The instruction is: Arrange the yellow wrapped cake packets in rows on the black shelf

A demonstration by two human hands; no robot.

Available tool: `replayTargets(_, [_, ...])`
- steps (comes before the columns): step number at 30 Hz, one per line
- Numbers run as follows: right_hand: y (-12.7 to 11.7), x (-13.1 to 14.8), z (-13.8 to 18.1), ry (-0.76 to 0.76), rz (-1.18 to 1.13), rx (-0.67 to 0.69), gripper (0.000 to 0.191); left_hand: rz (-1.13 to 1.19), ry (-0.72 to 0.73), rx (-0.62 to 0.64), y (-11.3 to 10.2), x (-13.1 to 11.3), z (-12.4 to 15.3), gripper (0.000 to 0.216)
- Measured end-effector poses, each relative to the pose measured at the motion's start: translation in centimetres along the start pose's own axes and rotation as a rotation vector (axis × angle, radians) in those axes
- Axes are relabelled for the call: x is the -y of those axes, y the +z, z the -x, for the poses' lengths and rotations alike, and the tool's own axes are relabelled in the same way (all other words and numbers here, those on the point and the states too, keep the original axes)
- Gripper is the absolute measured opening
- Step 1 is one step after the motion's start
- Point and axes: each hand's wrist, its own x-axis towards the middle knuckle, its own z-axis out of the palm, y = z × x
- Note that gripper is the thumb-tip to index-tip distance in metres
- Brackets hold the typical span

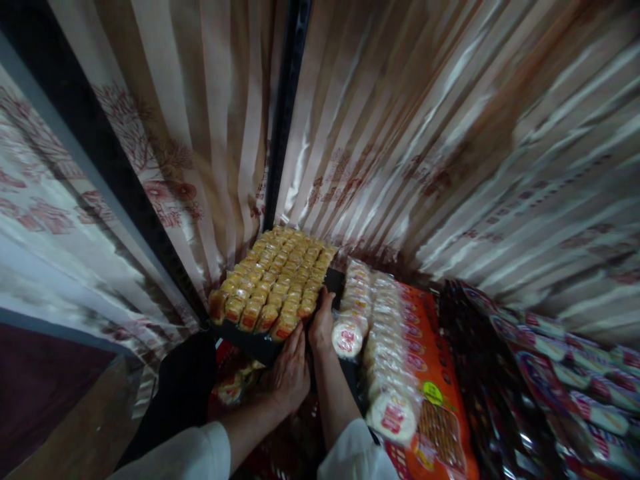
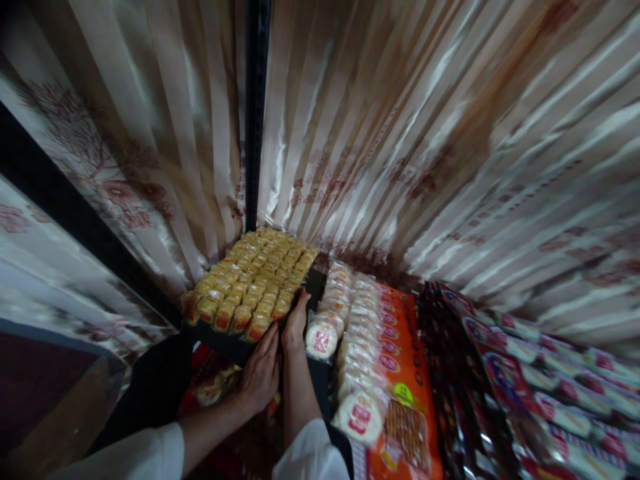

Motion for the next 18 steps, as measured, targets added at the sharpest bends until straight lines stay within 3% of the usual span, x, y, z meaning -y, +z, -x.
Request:
replayTargets(5, [0.4, 0.2, -0.6, -0.058, -0.095, 0.086, 0.069, 0.016, -0.008, 0.008, 0.3, 0.4, 0.1, 0.055])
replayTargets(11, [0.0, -0.8, -0.9, -0.027, 0.023, 0.049, 0.072, 0.016, -0.012, 0.012, 0.5, 0.4, 0.2, 0.054])
replayTargets(18, [-0.3, -0.4, -2.2, -0.028, -0.113, 0.028, 0.072, 0.017, -0.01, 0.008, 0.2, 0.1, 0.2, 0.055])
